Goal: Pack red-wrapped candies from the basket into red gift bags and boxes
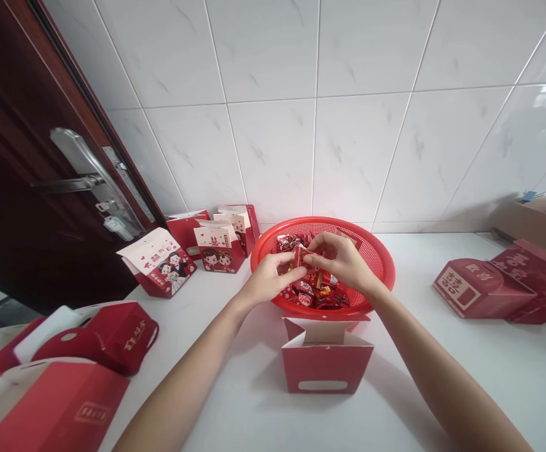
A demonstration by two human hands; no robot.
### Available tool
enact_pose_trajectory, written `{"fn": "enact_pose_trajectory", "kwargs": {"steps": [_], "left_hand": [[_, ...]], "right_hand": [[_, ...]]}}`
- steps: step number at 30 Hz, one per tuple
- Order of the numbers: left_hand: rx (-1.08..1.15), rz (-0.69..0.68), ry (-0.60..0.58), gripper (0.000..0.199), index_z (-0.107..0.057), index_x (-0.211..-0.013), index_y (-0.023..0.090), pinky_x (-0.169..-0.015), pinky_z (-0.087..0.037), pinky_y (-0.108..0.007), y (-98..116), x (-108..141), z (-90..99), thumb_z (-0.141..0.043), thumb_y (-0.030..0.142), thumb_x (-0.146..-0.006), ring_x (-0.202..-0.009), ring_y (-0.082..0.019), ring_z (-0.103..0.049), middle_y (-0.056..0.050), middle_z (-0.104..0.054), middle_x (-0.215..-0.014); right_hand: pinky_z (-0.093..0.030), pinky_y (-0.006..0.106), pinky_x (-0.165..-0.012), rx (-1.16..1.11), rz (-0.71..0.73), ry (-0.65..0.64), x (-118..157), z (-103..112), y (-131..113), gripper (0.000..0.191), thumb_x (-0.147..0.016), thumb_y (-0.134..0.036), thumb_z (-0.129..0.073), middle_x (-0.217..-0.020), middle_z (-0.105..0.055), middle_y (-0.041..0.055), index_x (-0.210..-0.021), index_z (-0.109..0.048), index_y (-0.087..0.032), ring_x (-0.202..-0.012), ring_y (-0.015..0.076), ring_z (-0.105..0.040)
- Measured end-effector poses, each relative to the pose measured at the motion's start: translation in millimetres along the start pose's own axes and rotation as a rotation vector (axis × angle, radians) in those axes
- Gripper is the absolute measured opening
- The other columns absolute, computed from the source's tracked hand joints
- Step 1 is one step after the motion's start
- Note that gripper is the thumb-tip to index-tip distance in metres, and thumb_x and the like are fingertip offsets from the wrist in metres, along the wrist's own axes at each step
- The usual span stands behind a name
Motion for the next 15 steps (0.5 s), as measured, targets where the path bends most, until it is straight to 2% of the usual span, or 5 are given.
{"fn": "enact_pose_trajectory", "kwargs": {"steps": [4, 8, 12, 15], "left_hand": [[0.045, 0.034, 0.050, 0.048, -0.073, -0.097, 0.014, -0.077, -0.058, -0.034, -5.8, -1.1, 5.1, -0.078, 0.058, -0.078, -0.081, -0.021, -0.068, -0.006, -0.073, -0.090], [0.131, 0.017, 0.068, 0.054, -0.075, -0.106, 0.015, -0.083, -0.060, -0.037, -4.2, -1.7, 5.9, -0.080, 0.059, -0.076, -0.089, -0.024, -0.071, -0.009, -0.076, -0.106], [0.169, 0.029, 0.064, 0.055, -0.075, -0.107, 0.014, -0.084, -0.061, -0.038, -5.0, -1.8, 4.6, -0.082, 0.058, -0.075, -0.090, -0.024, -0.073, -0.009, -0.077, -0.107], [0.167, 0.035, 0.060, 0.057, -0.075, -0.110, 0.015, -0.083, -0.061, -0.037, -5.3, -1.4, 4.4, -0.082, 0.059, -0.075, -0.089, -0.024, -0.074, -0.009, -0.078, -0.106]], "right_hand": [[-0.054, 0.031, -0.069, -0.071, -0.095, -0.028, 3.0, 4.2, 4.6, 0.031, -0.087, -0.049, -0.072, -0.091, -0.073, 0.0064, -0.091, -0.071, -0.019, -0.082, 0.0194, -0.068], [-0.049, 0.027, -0.059, -0.036, -0.180, -0.096, 6.4, 2.3, 11.6, 0.038, -0.086, -0.054, -0.072, -0.078, -0.070, 0.0038, -0.093, -0.075, -0.017, -0.070, 0.0161, -0.063], [-0.050, 0.027, -0.058, -0.108, -0.154, -0.039, 5.7, 6.2, 9.5, 0.035, -0.081, -0.051, -0.078, -0.082, -0.071, 0.0046, -0.088, -0.075, -0.016, -0.070, 0.0159, -0.065], [-0.048, 0.026, -0.053, -0.127, -0.129, -0.001, 5.2, 8.9, 6.9, 0.035, -0.079, -0.051, -0.080, -0.078, -0.071, 0.0043, -0.084, -0.075, -0.017, -0.066, 0.0157, -0.064]]}}
Point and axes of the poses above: each hand's wrist, its own x-axis away from the middle knuckle, its own z-axis out of the back of the hand, y = z × x, the point moved 10 cm from there along -x, towards the middle knuckle
